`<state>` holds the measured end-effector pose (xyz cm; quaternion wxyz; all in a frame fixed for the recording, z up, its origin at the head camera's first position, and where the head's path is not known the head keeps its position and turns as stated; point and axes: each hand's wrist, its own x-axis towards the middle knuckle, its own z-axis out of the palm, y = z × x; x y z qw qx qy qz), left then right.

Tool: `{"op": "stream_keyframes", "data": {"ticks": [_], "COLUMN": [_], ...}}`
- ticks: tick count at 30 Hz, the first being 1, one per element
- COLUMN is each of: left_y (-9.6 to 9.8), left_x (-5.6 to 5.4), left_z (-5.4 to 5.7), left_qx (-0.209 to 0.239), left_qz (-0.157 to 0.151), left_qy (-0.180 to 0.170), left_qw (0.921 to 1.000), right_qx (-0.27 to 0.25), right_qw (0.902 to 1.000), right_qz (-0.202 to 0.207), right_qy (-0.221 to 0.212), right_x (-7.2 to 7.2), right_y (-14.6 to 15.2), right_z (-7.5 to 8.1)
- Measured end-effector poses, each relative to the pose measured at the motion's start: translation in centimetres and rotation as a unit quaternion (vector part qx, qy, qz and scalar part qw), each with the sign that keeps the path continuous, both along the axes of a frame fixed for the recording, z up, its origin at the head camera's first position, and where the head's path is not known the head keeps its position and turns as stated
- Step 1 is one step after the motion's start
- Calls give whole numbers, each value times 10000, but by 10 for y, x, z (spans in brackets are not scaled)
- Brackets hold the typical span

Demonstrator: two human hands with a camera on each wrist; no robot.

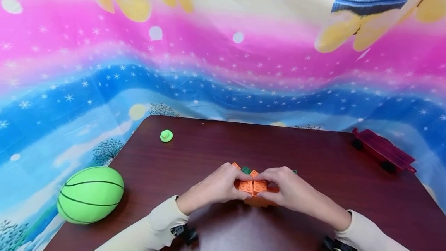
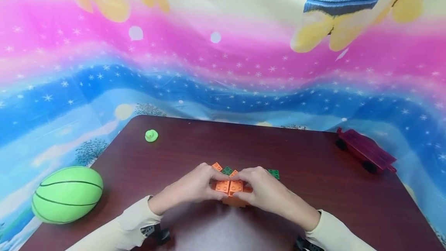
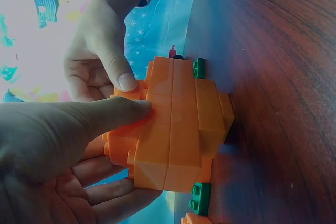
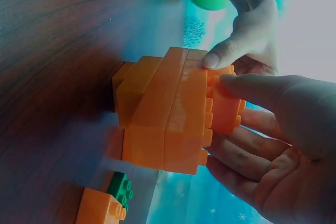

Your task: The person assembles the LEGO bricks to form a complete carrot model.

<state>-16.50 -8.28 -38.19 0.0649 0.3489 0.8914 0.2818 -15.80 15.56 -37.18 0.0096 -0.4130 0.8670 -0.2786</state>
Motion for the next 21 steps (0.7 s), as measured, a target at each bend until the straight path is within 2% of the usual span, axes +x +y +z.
{"op": "stream_keyframes", "data": {"ticks": [16, 21], "left_y": [1, 1], "left_x": [-1, 0], "left_z": [-1, 0], "left_qx": [8, 7], "left_qz": [84, 92], "left_qy": [-36, 6], "left_qw": [10000, 10000], "right_qx": [-130, -193], "right_qw": [9998, 9997], "right_qz": [151, 102], "right_qy": [56, -107], "right_x": [-2, -4], "right_y": [-5, -4], "right_z": [-2, -2]}}
